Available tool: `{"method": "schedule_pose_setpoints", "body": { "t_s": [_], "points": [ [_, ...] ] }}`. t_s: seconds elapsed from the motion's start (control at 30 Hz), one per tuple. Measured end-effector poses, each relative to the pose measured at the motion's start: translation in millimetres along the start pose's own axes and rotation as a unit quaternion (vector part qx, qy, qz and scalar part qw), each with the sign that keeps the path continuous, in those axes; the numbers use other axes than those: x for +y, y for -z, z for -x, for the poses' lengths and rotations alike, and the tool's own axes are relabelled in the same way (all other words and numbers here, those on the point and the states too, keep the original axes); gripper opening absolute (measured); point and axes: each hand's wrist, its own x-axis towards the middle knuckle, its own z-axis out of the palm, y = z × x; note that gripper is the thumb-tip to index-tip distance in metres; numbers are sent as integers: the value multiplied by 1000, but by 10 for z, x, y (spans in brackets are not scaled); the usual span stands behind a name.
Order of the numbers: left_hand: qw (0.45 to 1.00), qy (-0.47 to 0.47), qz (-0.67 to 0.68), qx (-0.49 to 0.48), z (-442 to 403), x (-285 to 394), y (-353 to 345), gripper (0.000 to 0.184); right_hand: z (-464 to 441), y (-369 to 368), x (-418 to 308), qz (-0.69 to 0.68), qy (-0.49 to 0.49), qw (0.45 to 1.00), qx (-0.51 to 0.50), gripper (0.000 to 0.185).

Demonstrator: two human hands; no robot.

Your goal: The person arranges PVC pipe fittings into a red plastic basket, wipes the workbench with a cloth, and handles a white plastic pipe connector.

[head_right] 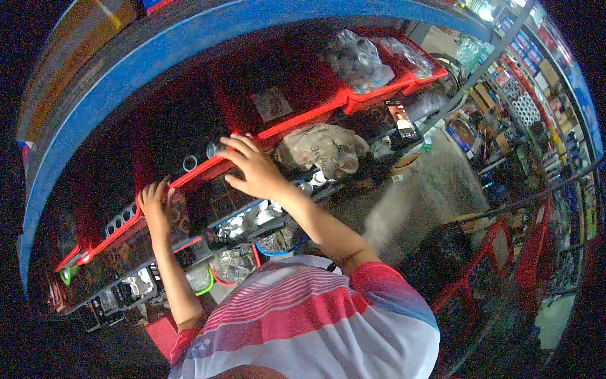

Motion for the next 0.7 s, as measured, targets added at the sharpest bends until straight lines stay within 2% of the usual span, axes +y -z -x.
{"method": "schedule_pose_setpoints", "body": {
  "t_s": [0.03,0.07,0.1,0.17,0.4,0.7],
  "points": [
    [1000,13,2,-8,19,66,-37,32,15,-59,6,52,-31,998,-21,62],
    [999,-13,-37,-7,68,71,-194,41,4,-167,57,104,-64,992,-41,73],
    [999,6,-41,8,71,158,-275,45,3,-218,86,154,-56,985,-61,84],
    [997,39,-60,22,41,181,-420,55,-23,-306,107,154,-73,985,-41,85],
    [995,55,-76,19,-96,122,-573,55,-170,-483,154,203,-114,972,-17,86],
    [994,43,-96,8,-155,108,-597,56,-288,-548,277,205,-107,973,-16,86]
  ]
}}
